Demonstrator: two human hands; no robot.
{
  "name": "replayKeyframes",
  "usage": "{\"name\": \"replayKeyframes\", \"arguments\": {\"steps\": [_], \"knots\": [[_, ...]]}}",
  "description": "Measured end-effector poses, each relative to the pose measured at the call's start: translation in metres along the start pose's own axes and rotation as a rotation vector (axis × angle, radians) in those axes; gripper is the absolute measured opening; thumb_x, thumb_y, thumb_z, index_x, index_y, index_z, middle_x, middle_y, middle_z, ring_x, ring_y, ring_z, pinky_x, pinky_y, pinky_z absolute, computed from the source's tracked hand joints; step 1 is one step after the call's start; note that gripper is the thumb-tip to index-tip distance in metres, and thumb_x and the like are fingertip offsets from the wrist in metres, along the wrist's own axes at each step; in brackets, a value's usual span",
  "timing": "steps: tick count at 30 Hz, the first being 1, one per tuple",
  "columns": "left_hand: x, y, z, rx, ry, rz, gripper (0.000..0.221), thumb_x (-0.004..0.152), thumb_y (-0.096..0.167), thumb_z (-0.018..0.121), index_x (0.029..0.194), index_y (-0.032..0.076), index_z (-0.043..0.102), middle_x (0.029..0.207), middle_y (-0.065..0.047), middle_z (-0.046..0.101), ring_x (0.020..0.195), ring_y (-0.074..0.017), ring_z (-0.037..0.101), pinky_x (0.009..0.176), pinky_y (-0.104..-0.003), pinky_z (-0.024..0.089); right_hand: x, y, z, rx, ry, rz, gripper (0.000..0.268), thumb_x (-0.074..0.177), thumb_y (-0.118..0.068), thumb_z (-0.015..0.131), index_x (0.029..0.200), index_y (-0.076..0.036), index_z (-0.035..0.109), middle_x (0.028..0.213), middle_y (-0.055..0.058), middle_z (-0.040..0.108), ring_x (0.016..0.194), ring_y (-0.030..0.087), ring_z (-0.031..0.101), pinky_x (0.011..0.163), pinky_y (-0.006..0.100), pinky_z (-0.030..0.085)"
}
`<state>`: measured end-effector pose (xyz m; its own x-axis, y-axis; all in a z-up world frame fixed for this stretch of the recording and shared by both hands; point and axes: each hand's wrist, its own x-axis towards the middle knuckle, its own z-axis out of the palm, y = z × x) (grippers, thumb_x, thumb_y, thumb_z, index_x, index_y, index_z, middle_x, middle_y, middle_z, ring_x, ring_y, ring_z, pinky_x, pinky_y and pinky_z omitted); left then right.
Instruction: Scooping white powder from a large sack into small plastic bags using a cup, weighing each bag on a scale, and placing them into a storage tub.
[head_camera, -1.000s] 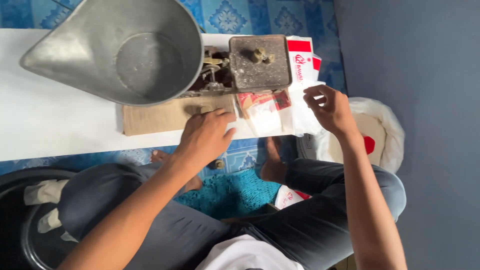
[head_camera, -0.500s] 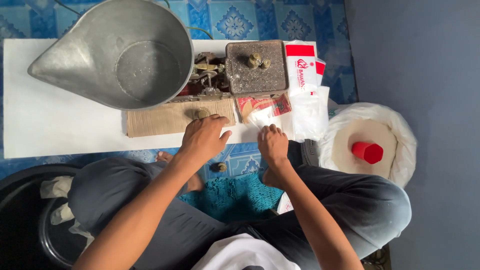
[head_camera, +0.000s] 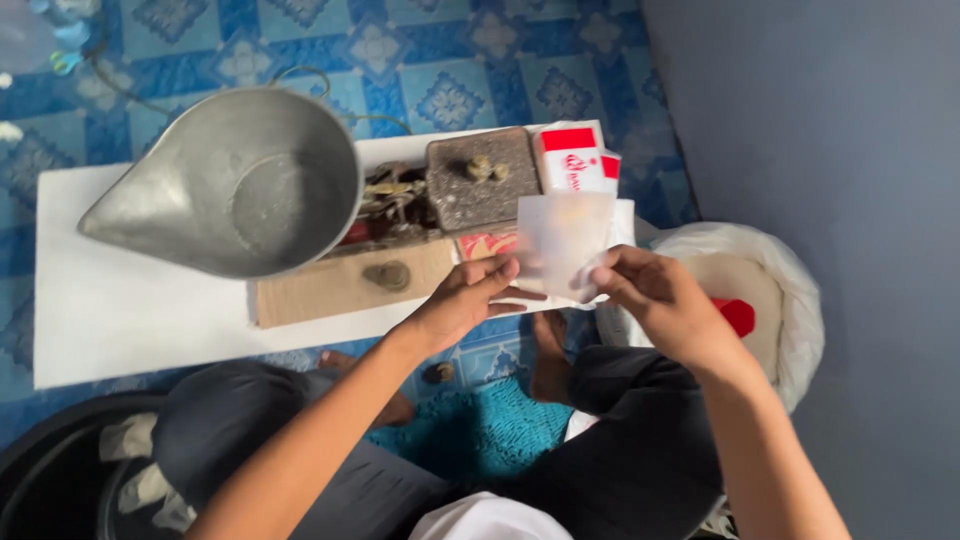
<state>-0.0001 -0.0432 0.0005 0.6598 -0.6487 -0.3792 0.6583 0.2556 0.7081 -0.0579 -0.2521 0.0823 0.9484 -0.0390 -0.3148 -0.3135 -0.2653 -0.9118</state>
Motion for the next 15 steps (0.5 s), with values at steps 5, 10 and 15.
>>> {"name": "replayKeyframes", "arguments": {"steps": [5,10,15], "knots": [[0.041,0.008,0.042,-0.044,0.000,0.159,0.030,0.090,0.020,0.071,0.116,0.004,0.068,0.102,-0.006,0.073,0.089,-0.0155,0.072,0.081,-0.024,0.058,-0.022,-0.003,-0.056,0.028,0.085,-0.018,0.024,0.094,-0.021,0.062,0.092,0.002,0.068,0.077,0.016,0.072,0.082,0.020,0.065,0.083,0.031,0.051],[0.073,0.010,0.103,0.147,-0.009,0.185,0.022,0.086,0.016,0.076,0.104,0.005,0.073,0.089,-0.006,0.075,0.080,-0.0147,0.074,0.075,-0.020,0.059,-0.034,0.035,-0.101,0.098,0.255,0.090,0.026,0.096,-0.024,0.062,0.111,-0.004,0.066,0.077,0.011,0.069,0.070,0.016,0.061,0.064,0.024,0.045],[0.154,-0.051,0.144,0.422,-0.017,0.320,0.021,0.075,0.010,0.084,0.093,0.004,0.075,0.078,-0.007,0.074,0.066,-0.0115,0.071,0.060,-0.021,0.058,-0.036,0.071,-0.132,-0.146,0.855,-0.234,0.016,0.100,-0.018,0.065,0.114,-0.010,0.063,0.095,0.009,0.061,0.084,0.023,0.066,0.069,0.032,0.055]]}}
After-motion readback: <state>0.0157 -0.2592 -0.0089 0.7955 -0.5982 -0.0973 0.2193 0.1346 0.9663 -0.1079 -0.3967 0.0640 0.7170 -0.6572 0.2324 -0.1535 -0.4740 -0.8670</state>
